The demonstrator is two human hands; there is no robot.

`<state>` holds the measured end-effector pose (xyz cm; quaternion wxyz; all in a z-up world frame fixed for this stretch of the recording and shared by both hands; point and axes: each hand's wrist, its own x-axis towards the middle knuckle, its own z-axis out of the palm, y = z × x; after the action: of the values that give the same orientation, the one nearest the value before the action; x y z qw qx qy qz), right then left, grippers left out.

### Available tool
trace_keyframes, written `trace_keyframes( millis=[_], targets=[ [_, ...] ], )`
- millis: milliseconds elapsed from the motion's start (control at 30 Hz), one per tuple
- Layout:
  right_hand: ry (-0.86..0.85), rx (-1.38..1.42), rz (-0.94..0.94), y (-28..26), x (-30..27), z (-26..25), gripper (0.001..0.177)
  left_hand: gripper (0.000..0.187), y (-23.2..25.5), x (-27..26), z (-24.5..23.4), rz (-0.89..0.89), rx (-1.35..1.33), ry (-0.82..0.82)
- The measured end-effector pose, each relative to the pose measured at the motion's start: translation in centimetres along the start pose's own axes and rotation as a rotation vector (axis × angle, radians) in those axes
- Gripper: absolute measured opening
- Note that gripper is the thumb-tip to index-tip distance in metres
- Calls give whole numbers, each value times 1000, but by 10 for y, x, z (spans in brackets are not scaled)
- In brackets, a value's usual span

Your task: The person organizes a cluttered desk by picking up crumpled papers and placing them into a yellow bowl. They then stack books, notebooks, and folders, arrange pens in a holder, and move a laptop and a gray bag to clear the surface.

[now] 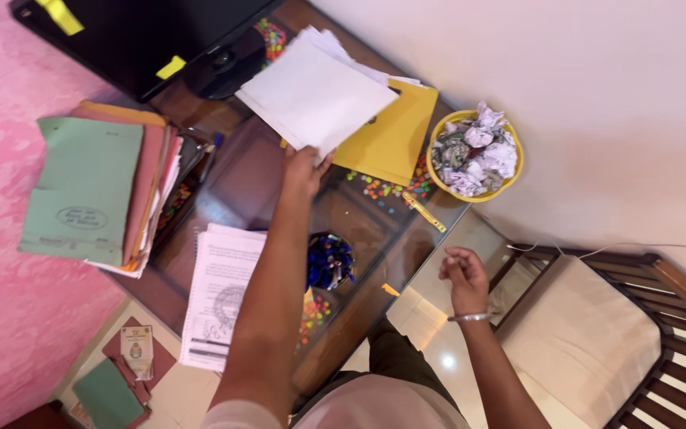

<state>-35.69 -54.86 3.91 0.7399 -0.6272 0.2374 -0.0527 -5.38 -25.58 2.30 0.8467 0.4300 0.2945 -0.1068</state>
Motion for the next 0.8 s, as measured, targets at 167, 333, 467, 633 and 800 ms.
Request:
trace_keyframes(
  millis=[167, 333, 467, 633, 800],
  targets=[
    [-185, 118, 69, -28, 1, 64, 23, 65, 57, -111, -66, -37, 160, -183],
    [-322, 538, 267, -85, -12, 124, 57, 71, 92, -218, -141, 51, 288, -505],
    [-292, 469, 174, -96, -43, 141, 60, 62, 112, -270, -200, 9, 540, -737],
    [-206, 145, -109, -59, -104, 144, 53, 65, 105, -294, -233, 298, 832, -845],
    [-99, 247, -140, -37, -170, 137, 63, 74, 101, -324, -237, 290, 988, -831]
  ],
)
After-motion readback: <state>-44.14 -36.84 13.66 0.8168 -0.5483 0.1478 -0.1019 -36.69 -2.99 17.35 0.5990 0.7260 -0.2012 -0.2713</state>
